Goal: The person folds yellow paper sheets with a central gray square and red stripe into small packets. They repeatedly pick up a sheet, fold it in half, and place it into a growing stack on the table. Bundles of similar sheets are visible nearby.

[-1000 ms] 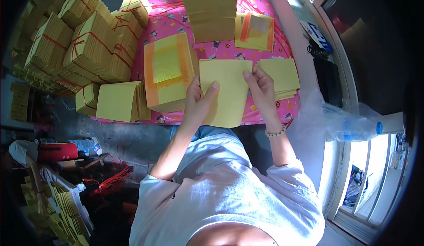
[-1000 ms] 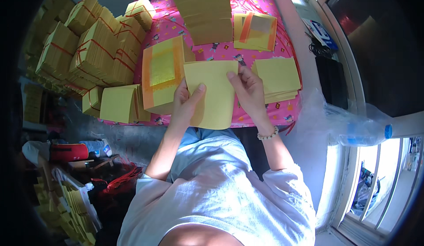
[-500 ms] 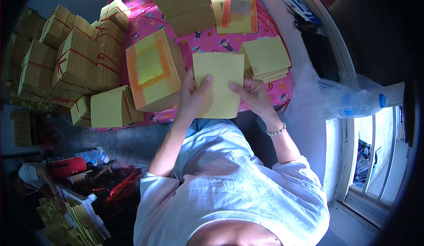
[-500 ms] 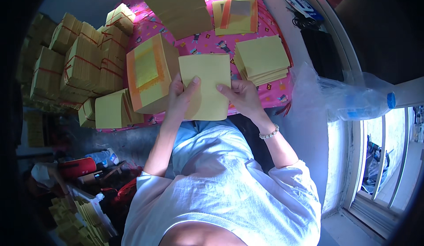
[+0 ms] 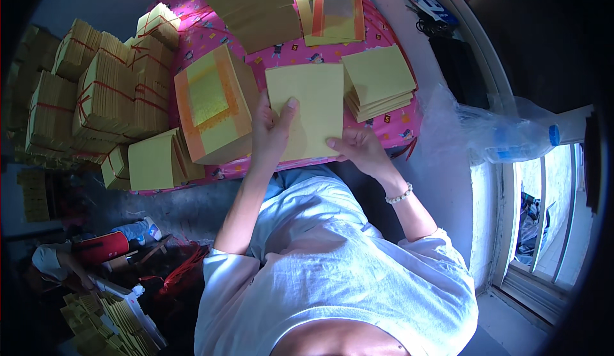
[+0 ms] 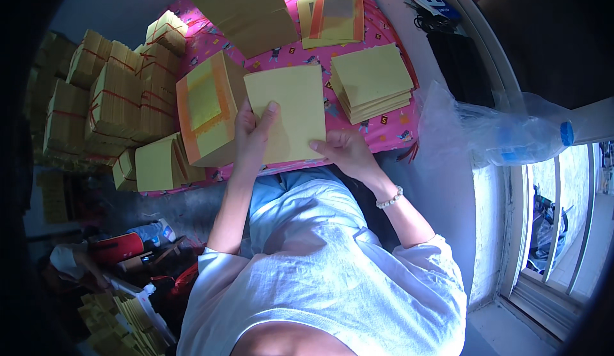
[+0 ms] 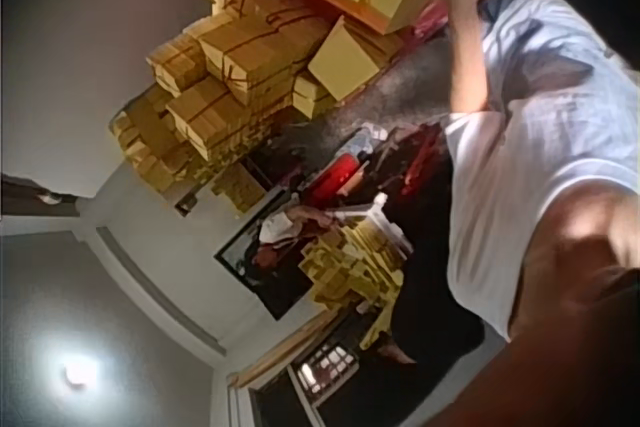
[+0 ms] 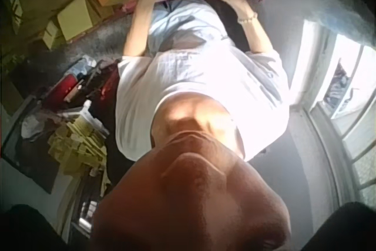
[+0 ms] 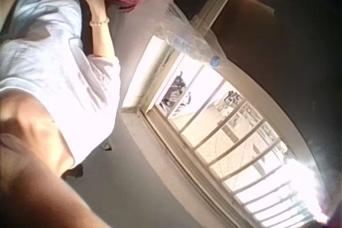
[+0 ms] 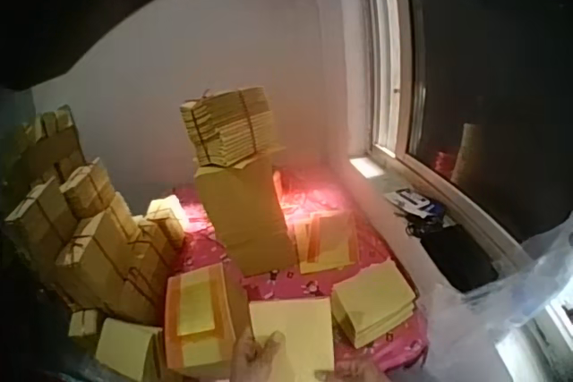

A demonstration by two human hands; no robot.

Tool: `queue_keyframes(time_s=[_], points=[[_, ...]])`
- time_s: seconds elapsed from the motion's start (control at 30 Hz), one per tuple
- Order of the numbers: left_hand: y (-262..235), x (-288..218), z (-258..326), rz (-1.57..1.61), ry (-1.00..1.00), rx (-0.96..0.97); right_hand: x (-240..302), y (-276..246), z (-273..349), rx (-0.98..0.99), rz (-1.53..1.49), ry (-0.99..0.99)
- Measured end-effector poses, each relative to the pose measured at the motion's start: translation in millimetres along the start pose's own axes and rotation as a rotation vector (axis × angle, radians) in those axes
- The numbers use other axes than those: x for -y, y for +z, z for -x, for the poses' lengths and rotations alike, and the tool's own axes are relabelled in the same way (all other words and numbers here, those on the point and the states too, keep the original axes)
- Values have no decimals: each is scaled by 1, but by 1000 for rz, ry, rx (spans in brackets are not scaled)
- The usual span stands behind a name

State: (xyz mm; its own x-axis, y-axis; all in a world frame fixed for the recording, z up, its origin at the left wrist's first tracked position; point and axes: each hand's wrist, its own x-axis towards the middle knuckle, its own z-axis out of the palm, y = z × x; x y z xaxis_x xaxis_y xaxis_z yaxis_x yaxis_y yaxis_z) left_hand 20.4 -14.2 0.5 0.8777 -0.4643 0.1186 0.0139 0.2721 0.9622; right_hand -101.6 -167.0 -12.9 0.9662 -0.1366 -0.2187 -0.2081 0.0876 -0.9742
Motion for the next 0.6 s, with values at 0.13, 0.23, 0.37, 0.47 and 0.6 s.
queue_keyframes(time_s=[0.13, 0.23, 0.37, 0.47, 0.6], points=[[0, -4, -1, 11, 8, -29, -7, 1, 1, -25, -79, 64], [0, -5, -1, -15, 32, -31, -11, -1, 1, -4, -59, 103], [-3, 1, 3, -44, -41, 45, -15, -17, -2, 17, 16, -122], [-3, 3, 7, -192, -87, 251, 2, -25, -8, -100, -198, -87], [0, 0, 1, -314, -104, 340, 9, -38, -6, -97, -114, -79]])
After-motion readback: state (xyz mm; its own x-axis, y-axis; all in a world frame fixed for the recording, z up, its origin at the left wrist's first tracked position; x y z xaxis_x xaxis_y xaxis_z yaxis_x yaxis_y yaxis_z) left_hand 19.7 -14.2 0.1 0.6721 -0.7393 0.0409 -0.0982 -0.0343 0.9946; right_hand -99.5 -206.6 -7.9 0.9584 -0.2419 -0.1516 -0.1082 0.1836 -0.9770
